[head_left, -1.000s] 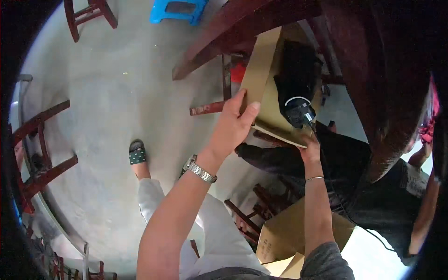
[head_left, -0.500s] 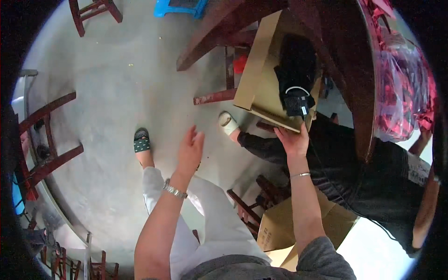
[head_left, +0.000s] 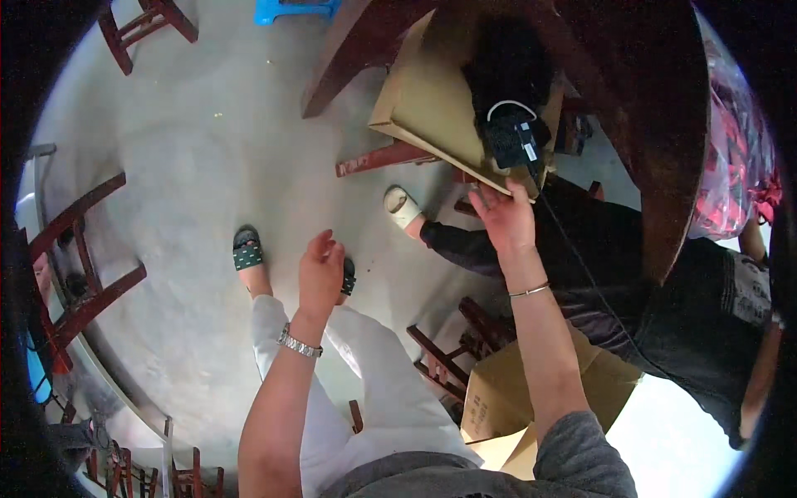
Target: The person threads ribbons through the holes of paper gift bags by hand to create handles, gathers the assembled bags into a stack, and helps place them into a plastic bag.
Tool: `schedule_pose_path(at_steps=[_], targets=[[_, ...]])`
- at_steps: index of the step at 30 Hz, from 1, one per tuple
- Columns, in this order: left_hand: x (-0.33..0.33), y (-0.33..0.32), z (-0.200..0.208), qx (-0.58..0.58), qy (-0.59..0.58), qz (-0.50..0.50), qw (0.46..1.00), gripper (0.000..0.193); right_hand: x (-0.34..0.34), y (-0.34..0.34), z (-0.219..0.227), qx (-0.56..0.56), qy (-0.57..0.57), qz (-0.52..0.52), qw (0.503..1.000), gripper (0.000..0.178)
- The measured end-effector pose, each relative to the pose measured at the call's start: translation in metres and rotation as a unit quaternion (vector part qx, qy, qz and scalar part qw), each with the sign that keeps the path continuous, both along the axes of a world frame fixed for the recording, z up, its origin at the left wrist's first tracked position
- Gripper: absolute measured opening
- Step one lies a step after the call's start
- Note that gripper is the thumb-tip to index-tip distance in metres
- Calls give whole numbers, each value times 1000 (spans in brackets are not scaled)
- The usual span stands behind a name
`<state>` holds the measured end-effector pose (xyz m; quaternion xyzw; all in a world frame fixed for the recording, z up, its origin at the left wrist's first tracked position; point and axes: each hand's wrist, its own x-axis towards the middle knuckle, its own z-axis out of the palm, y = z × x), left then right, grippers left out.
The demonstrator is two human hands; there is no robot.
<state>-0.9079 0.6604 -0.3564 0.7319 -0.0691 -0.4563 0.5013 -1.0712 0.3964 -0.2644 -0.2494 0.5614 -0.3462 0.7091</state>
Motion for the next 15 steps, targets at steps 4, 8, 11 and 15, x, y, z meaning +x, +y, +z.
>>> schedule_pose_path(at_steps=[4, 8, 11, 15], targets=[[-12, -4, 15, 31, 0, -51, 998, 32, 9, 9, 9, -3, 46, -16, 999, 21], [-26, 23, 0, -9, -19, -39, 999, 30, 15, 15, 6, -7, 2, -30, 1000, 24], [-36, 37, -8, -8, -104, -42, 994, 29, 13, 15, 7, -4, 7, -41, 999, 27], [-30, 46, -9, 3, -23, -16, 1000, 28, 9, 7, 2, 39, -22, -79, 996, 48]])
